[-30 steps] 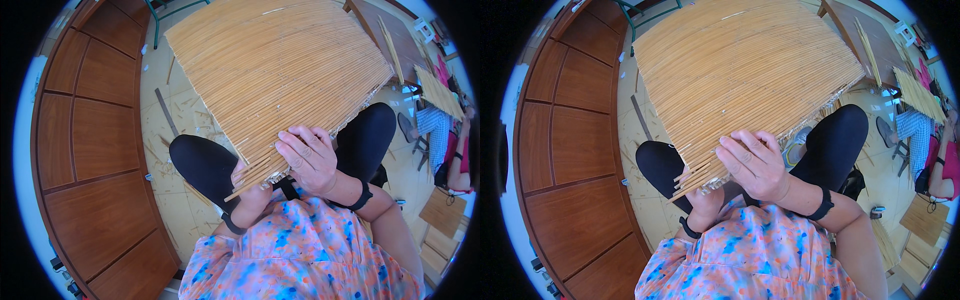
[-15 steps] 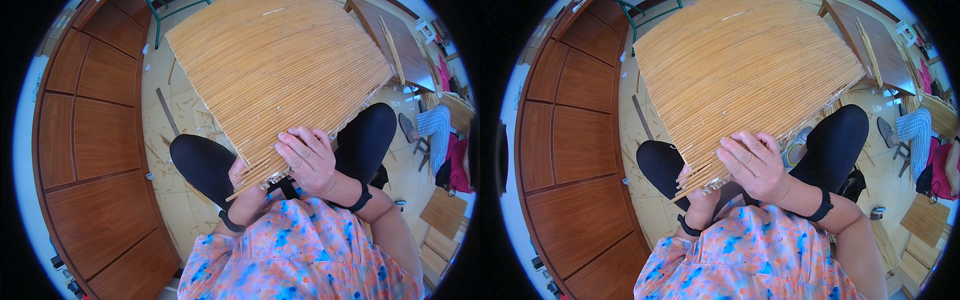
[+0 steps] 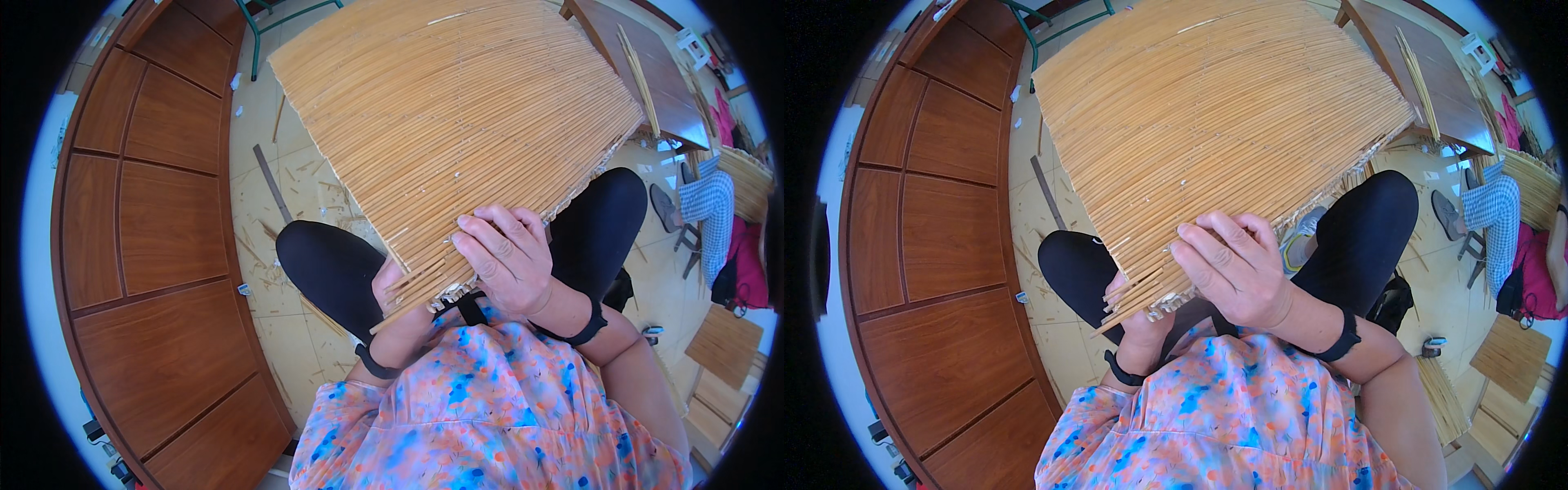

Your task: The person ties wooden sticks together with string to form a mat. They use a pair of snips to trim the wooden sticks and the string.

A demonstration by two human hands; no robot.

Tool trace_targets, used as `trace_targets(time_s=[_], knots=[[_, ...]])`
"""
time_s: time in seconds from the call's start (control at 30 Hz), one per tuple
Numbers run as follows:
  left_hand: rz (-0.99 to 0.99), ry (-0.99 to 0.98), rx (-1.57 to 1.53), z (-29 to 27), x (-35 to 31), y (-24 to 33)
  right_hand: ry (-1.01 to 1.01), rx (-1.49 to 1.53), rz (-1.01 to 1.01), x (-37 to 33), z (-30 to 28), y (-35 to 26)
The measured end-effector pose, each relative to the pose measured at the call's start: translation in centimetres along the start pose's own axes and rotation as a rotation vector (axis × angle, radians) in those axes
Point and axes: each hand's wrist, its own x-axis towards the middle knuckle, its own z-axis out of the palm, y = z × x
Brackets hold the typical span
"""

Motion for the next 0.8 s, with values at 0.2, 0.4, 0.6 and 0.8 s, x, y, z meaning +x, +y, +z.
trace_targets(time_s=[0.2,0.4,0.6,0.8], knots=[[-0.023,-0.005,-0.004,-0.3,0.0,-0.1,0.006,-0.009,-0.003,0.1,0.0,0.0],[-0.064,-0.009,0.034,-0.6,0.0,-0.3,0.003,-0.010,-0.008,-0.1,-0.2,0.1],[-0.148,-0.022,0.024,0.1,0.2,0.5,-0.028,0.022,0.023,-0.3,-0.6,-0.1],[-0.134,-0.074,-0.080,-0.9,0.5,-0.4,-0.018,0.011,-0.002,-0.6,0.0,0.3]])
